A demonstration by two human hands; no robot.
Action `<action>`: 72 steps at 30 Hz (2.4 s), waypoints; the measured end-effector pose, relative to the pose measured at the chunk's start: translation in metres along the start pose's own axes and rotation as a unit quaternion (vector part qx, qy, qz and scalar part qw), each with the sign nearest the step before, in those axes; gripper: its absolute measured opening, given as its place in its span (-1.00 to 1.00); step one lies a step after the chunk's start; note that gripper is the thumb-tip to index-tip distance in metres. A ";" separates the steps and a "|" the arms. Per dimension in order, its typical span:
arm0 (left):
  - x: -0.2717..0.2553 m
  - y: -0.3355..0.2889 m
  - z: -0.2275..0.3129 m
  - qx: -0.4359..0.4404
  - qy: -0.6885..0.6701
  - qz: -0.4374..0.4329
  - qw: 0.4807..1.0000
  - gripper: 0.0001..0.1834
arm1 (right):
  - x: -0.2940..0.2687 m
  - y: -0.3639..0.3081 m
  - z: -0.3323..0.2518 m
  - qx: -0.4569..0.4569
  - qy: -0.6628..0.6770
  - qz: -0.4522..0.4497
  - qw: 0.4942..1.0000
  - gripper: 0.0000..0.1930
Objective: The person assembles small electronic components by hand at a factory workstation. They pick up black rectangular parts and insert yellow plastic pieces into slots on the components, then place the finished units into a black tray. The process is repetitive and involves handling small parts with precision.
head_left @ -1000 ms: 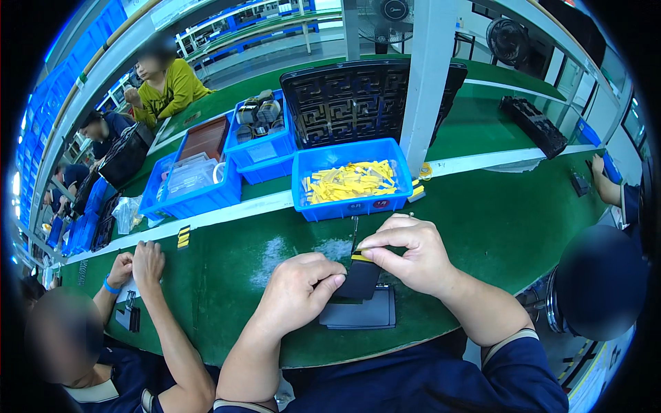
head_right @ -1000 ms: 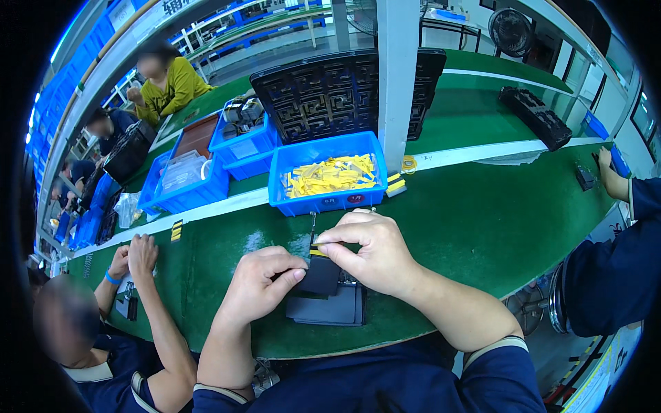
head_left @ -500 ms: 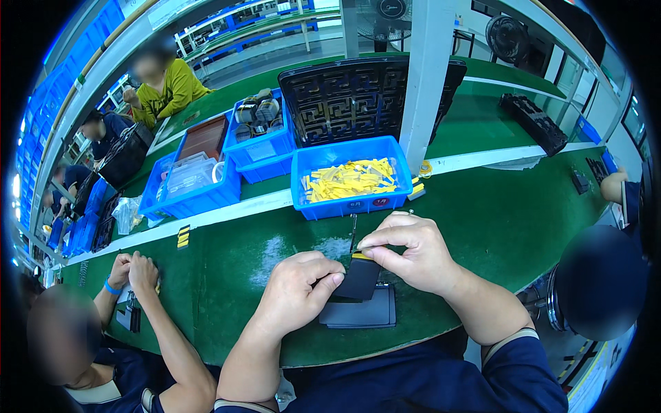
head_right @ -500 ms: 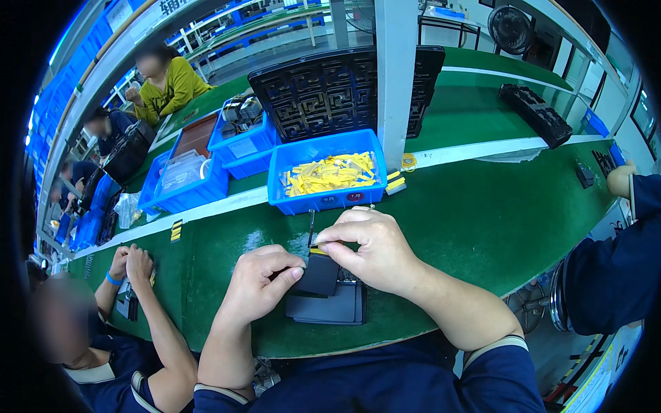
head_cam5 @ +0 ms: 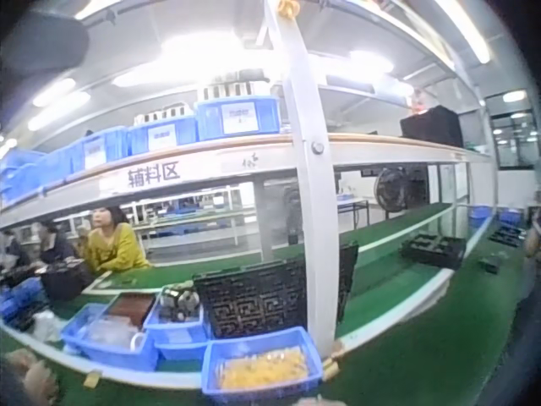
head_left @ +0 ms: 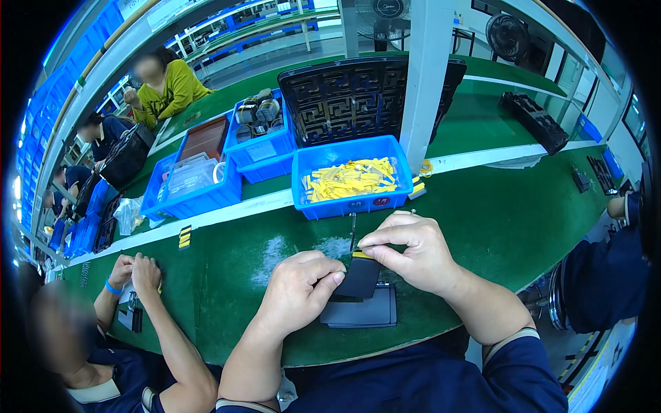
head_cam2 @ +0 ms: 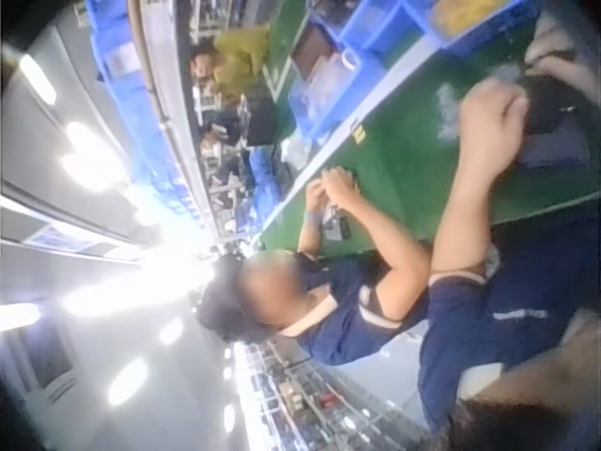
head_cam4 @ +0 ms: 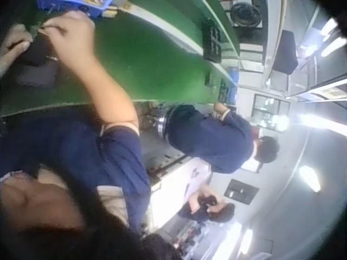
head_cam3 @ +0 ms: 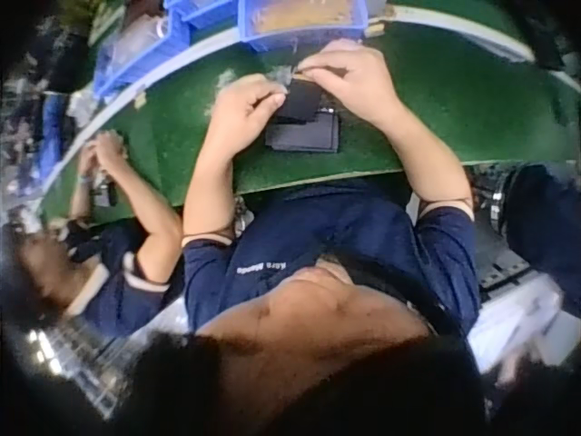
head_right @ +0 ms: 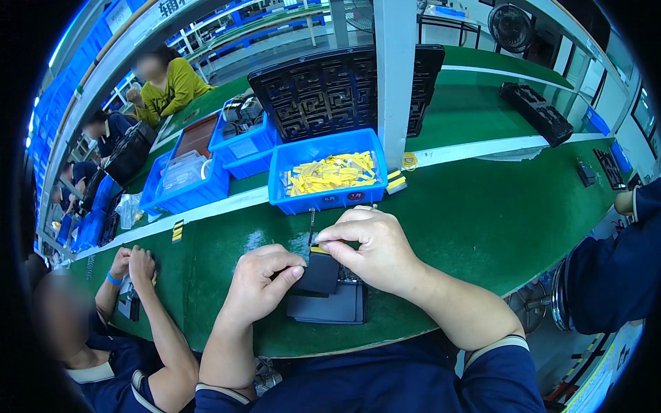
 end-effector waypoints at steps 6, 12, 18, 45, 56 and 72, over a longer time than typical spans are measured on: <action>0.000 -0.001 0.005 0.034 0.029 0.025 0.999 -0.92 | 0.003 -0.001 -0.006 -0.055 -0.047 0.022 0.997 -0.90; -0.001 -0.003 0.021 0.104 0.113 0.073 0.985 -0.94 | 0.008 -0.002 -0.001 0.002 -0.038 -0.027 0.999 -0.88; -0.005 -0.003 0.015 0.076 0.088 0.084 0.990 -0.94 | 0.003 -0.003 -0.009 -0.103 -0.107 -0.027 0.989 -0.84; -0.006 -0.003 0.024 0.142 0.144 0.148 0.968 -0.94 | 0.001 -0.005 -0.014 -0.068 0.044 -0.018 0.997 -0.84; -0.008 -0.003 0.016 0.051 0.074 0.144 0.985 -0.95 | 0.004 -0.012 -0.032 -0.251 -0.230 0.108 0.934 -0.72; 0.000 -0.006 0.030 0.117 0.192 0.160 0.961 -0.94 | 0.001 -0.007 -0.024 -0.159 -0.187 0.083 0.966 -0.82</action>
Point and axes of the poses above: each hand's wrist, its own y-axis towards the middle knuckle, its own x-axis out of the palm, z = x × y, the point moved 5 cm from there along y, towards the middle knuckle, and after that the axes turned 3 degrees about y, right-handed, at the moved point
